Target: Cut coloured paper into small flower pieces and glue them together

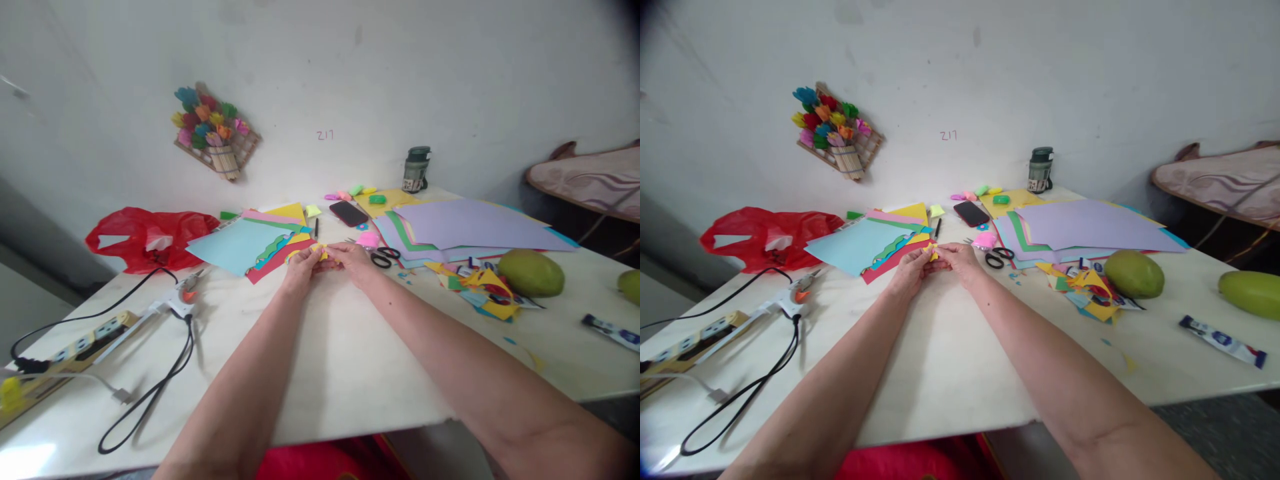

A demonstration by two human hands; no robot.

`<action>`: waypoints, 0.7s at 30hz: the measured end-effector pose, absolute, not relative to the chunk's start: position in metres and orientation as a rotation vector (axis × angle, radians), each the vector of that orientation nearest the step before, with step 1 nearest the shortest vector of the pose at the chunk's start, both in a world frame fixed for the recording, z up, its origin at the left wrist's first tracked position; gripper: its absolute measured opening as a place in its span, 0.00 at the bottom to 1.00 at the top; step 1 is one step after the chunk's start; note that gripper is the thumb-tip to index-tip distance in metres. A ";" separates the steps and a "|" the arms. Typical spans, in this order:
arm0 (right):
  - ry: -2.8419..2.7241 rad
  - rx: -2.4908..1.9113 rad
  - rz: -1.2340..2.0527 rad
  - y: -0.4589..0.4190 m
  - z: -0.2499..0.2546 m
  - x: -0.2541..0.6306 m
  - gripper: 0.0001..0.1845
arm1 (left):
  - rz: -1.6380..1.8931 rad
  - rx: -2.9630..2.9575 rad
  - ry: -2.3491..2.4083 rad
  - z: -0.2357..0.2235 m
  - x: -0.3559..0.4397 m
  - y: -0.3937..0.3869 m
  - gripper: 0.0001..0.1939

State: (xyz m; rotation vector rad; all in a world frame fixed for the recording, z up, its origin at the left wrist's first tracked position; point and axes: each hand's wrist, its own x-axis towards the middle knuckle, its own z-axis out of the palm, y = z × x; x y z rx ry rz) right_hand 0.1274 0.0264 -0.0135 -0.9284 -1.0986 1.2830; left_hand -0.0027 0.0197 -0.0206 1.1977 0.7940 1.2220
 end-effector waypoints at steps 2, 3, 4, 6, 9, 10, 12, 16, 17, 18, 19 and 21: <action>-1.072 -0.914 1.271 0.027 -0.014 0.127 0.17 | 1.214 1.192 0.786 -0.018 -0.002 0.018 0.20; -1.064 -0.909 1.268 0.027 -0.014 0.127 0.16 | 1.214 1.187 0.783 -0.018 -0.002 0.017 0.20; -1.059 -0.909 1.265 0.027 -0.014 0.127 0.16 | 1.216 1.179 0.780 -0.017 -0.002 0.016 0.20; -1.053 -0.920 1.259 0.028 -0.013 0.127 0.15 | 1.222 1.160 0.781 -0.016 -0.001 0.016 0.21; -1.067 -0.923 1.258 0.026 -0.012 0.127 0.14 | 1.235 1.149 0.810 -0.018 -0.001 0.018 0.22; -1.077 -0.923 1.262 0.026 -0.011 0.126 0.13 | 1.238 1.156 0.824 -0.018 -0.001 0.018 0.21; -1.102 -0.922 1.268 0.024 -0.010 0.126 0.12 | 1.239 1.174 0.845 -0.019 -0.001 0.018 0.20; -1.128 -0.917 1.281 0.022 -0.007 0.127 0.11 | 1.245 1.173 0.842 -0.019 -0.001 0.018 0.19; -1.130 -0.921 1.277 0.022 -0.007 0.127 0.12 | 1.245 1.170 0.836 -0.019 -0.002 0.018 0.19; -1.135 -0.930 1.270 0.021 -0.006 0.127 0.12 | 1.247 1.165 0.832 -0.019 -0.002 0.018 0.18; -1.141 -0.939 1.260 0.021 -0.006 0.127 0.12 | 1.249 1.161 0.830 -0.019 -0.001 0.018 0.18; -1.159 -0.952 1.249 0.021 -0.005 0.128 0.12 | 1.260 1.150 0.829 -0.019 -0.001 0.018 0.17</action>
